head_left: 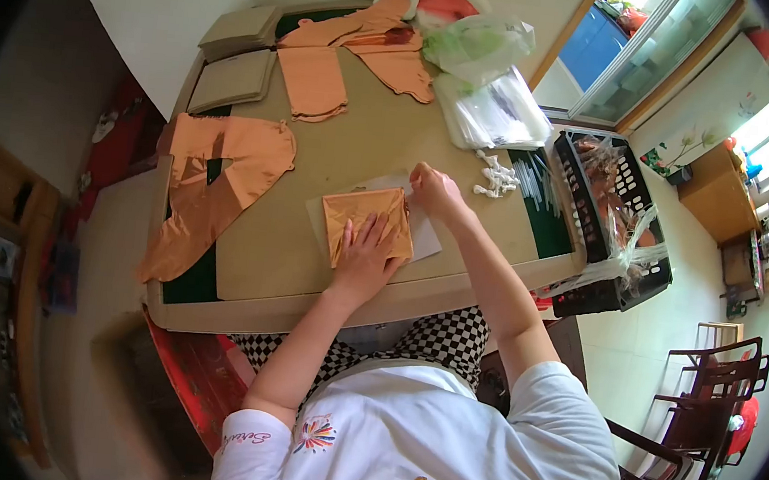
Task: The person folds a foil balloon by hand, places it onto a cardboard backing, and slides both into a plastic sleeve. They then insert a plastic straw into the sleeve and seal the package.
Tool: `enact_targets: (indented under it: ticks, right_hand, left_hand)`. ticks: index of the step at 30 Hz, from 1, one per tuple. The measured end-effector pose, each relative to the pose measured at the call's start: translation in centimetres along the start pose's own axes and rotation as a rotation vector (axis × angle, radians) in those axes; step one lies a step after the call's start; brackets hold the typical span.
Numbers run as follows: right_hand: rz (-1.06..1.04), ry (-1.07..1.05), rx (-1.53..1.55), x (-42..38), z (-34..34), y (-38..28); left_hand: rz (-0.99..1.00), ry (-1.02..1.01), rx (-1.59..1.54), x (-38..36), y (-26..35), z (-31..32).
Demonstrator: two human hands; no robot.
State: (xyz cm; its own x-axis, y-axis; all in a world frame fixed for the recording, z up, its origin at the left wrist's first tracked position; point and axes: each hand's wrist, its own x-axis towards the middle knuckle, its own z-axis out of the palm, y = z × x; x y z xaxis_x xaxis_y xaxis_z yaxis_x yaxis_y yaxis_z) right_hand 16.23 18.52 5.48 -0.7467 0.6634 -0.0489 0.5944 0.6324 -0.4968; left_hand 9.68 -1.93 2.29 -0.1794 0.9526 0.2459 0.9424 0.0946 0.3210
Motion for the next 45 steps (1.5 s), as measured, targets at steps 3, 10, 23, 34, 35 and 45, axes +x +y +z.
enact_targets:
  ticks: [3,10,23,34,35,45]
  right_hand:
    - [-0.337,0.255,-0.047,-1.7,2.0,-0.5]
    - [-0.547,0.180,-0.120,-4.1,3.7,-0.3]
    - [-0.637,0.133,-0.106,-2.5,2.7,0.9]
    - [-0.465,0.093,-0.189,-3.3,3.1,-1.0]
    - [-0.430,0.105,-0.187,-3.7,3.5,-1.6]
    - [-0.362,0.233,-0.279,-5.3,6.1,-3.2]
  left_hand:
    - [-0.029,0.017,0.023,0.4,0.5,0.1]
    - [-0.236,0.212,-0.408,-0.2,-2.7,-1.3]
    - [-0.305,0.109,0.140,0.5,-9.8,-2.7]
    - [-0.150,0.141,-0.008,2.4,-6.1,0.0]
    - [-0.154,0.123,0.000,2.4,-6.2,0.2]
    - [-0.176,-0.005,0.073,2.8,-6.2,-0.2]
